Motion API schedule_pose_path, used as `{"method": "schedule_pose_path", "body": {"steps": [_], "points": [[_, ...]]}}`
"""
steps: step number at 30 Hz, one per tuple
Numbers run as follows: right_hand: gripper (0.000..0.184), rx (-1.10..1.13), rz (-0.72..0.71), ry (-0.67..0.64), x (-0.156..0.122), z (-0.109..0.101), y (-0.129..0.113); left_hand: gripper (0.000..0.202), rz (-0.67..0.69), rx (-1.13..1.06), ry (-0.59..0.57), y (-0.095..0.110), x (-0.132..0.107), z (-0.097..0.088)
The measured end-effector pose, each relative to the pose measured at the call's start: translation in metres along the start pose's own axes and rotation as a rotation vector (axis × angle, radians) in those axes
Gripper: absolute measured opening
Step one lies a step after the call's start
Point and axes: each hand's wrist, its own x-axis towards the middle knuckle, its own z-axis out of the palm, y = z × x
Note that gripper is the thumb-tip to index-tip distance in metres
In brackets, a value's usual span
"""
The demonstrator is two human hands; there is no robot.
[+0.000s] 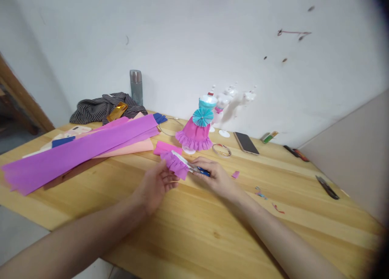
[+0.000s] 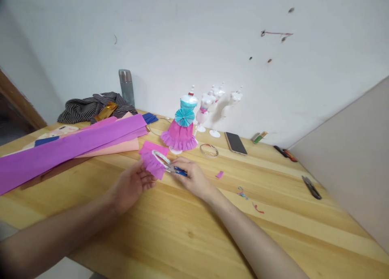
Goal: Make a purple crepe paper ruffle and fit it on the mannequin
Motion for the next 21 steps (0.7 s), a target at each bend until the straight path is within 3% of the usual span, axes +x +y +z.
{"method": "schedule_pose_path", "body": {"steps": [3,6,10,14,21], "points": [[0.019,-0.038,-0.032,0.045,-0.001,0.002,0.003,0.02,0.036,0.042,-0.091,-0.003,-0.001,0.0],[0.019,-0.048,-0.042,0.046,-0.001,0.005,0.003,0.031,0.032,0.097,-0.151,-0.005,-0.002,-0.001],[0.021,-0.038,-0.009,0.061,-0.001,0.007,0.005,0.042,-0.035,0.096,-0.15,-0.005,0.0,-0.002],[0.02,-0.048,-0.028,0.105,-0.002,0.011,0.007,0.049,0.073,0.131,-0.14,-0.007,0.002,-0.003],[0.019,-0.091,-0.067,0.134,-0.003,0.023,0.002,0.041,0.156,0.15,-0.095,-0.01,0.0,-0.004]]}}
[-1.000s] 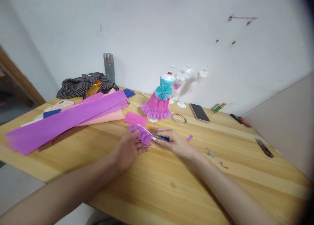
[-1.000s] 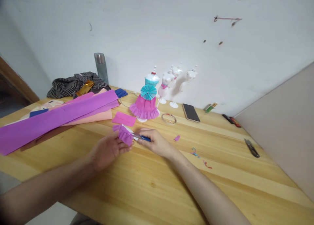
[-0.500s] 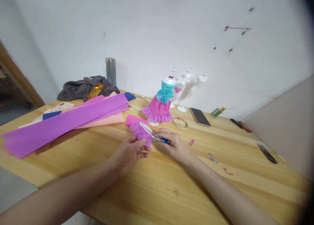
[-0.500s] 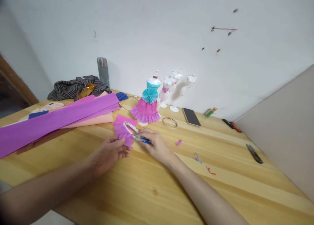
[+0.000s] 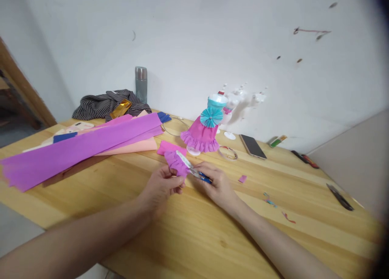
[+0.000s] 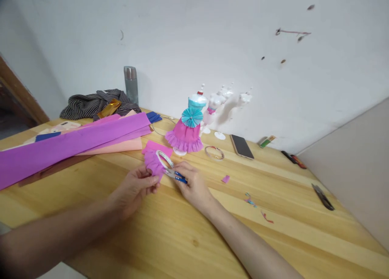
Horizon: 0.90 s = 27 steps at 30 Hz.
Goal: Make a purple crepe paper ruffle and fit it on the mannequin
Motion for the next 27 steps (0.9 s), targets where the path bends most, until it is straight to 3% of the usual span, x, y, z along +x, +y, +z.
{"method": "schedule_pose_path", "body": {"steps": [7,13,16,22,27], "points": [[0.018,0.003,0.028,0.049,-0.004,0.006,0.006,0.037,-0.07,0.003,0.05,-0.002,0.002,-0.002],[0.021,-0.024,0.02,0.063,-0.007,0.008,0.006,0.032,-0.088,-0.07,-0.028,-0.003,0.001,-0.003],[0.024,-0.028,0.01,0.061,-0.008,0.009,0.005,0.031,-0.068,-0.139,0.027,0.002,0.0,0.001],[0.025,-0.059,-0.037,0.08,-0.009,0.011,0.004,0.008,-0.109,-0.107,0.107,0.012,0.0,0.004],[0.028,-0.102,-0.072,0.102,-0.01,0.011,0.005,0.018,-0.137,-0.087,0.141,0.011,-0.001,0.006]]}}
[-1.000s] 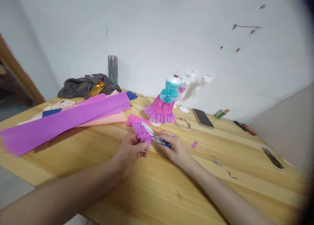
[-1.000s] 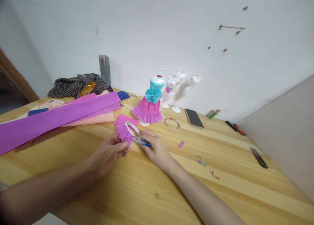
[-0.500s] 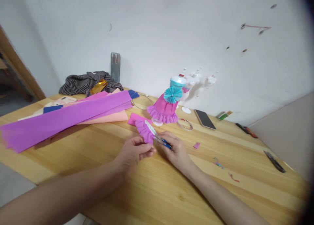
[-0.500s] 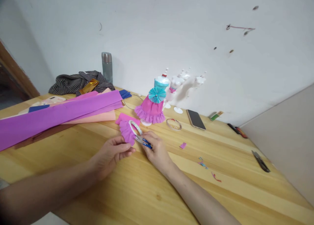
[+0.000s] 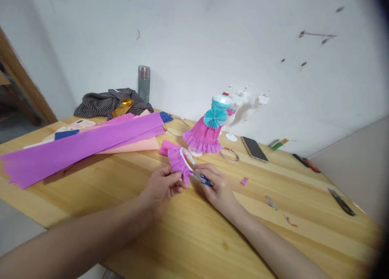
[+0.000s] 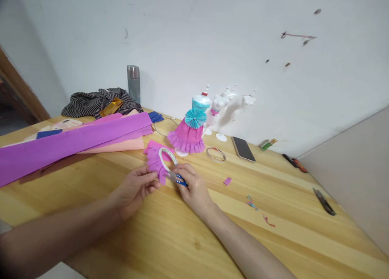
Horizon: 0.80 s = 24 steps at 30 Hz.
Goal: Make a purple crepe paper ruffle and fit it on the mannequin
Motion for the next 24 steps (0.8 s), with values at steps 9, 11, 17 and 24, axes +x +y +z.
{"method": "schedule_pose_path", "body": {"steps": [9,11,17,24], "points": [[0.025,0.065,-0.018,0.025,0.0,0.002,0.003,0.02,-0.027,-0.055,-0.012,-0.001,0.001,0.003],[0.024,0.078,-0.012,0.03,-0.001,0.002,0.005,0.013,-0.043,-0.055,-0.04,-0.001,0.0,0.002],[0.027,0.073,-0.047,0.029,-0.002,-0.003,0.01,0.03,0.081,0.042,-0.045,0.0,0.0,-0.005],[0.026,0.029,-0.093,-0.016,-0.002,-0.005,0.01,0.029,0.193,0.14,-0.064,-0.002,0.004,-0.01]]}}
